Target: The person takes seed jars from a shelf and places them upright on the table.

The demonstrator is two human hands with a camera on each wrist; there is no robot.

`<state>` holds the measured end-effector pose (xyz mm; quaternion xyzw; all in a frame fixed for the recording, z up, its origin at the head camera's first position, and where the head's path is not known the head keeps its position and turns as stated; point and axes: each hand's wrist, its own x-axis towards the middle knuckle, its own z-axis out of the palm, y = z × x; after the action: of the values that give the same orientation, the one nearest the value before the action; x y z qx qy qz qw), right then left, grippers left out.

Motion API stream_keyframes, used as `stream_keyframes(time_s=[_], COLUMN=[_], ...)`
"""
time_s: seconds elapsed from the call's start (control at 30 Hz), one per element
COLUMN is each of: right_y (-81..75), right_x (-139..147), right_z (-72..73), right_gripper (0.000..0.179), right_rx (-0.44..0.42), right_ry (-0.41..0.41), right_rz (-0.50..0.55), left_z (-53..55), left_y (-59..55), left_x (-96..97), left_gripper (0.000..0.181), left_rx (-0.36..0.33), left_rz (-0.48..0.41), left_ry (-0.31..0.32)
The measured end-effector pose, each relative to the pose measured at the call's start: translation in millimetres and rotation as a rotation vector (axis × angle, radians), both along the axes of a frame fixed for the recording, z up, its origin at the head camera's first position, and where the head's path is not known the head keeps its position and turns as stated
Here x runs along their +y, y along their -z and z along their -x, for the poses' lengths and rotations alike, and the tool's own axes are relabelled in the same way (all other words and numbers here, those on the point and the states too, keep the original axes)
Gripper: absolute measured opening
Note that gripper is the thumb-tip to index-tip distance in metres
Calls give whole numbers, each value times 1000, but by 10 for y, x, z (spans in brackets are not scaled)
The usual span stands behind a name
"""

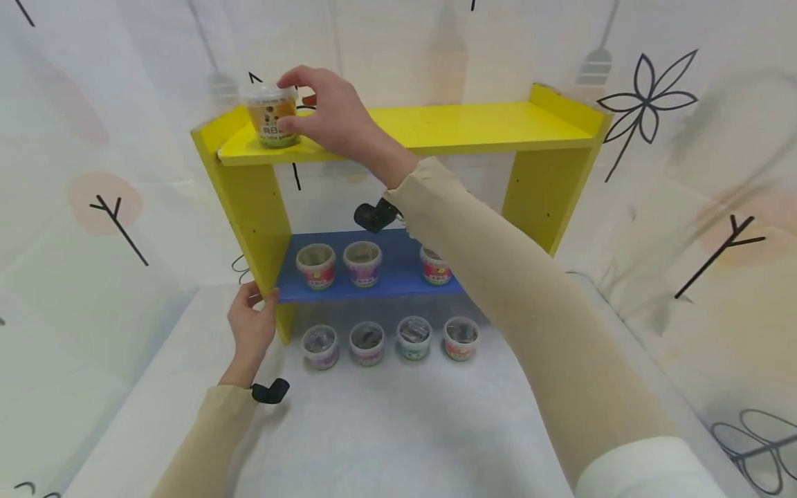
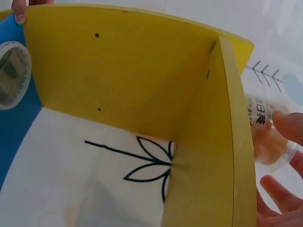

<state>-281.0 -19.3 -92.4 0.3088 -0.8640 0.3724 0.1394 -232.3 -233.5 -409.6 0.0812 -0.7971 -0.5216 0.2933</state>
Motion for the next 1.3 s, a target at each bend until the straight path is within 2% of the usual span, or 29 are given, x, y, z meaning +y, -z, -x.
stream_keyframes(time_s=[0.3, 0.5, 0.7, 1.1, 1.3], right_y=[9, 19, 52, 82, 100], right_x=[-43, -1, 59, 292, 416], right_z=[-25, -33, -41, -108, -167], right_gripper=[42, 41, 40, 45, 45], right_rx=[4, 16, 17, 50, 73], right_ry=[-16, 2, -22, -39, -64], right_rz=[82, 125, 190, 181, 210], left_z=[-13, -12, -29, -46, -41], left_y=[-10, -16, -31, -39, -34], left_x=[4, 13, 16, 15, 17], left_gripper=[35, 35, 36, 32, 31], left_rx=[6, -1, -4, 6, 20], left_rz=[9, 9, 16, 18, 21], left_ry=[-1, -2, -8, -3, 1])
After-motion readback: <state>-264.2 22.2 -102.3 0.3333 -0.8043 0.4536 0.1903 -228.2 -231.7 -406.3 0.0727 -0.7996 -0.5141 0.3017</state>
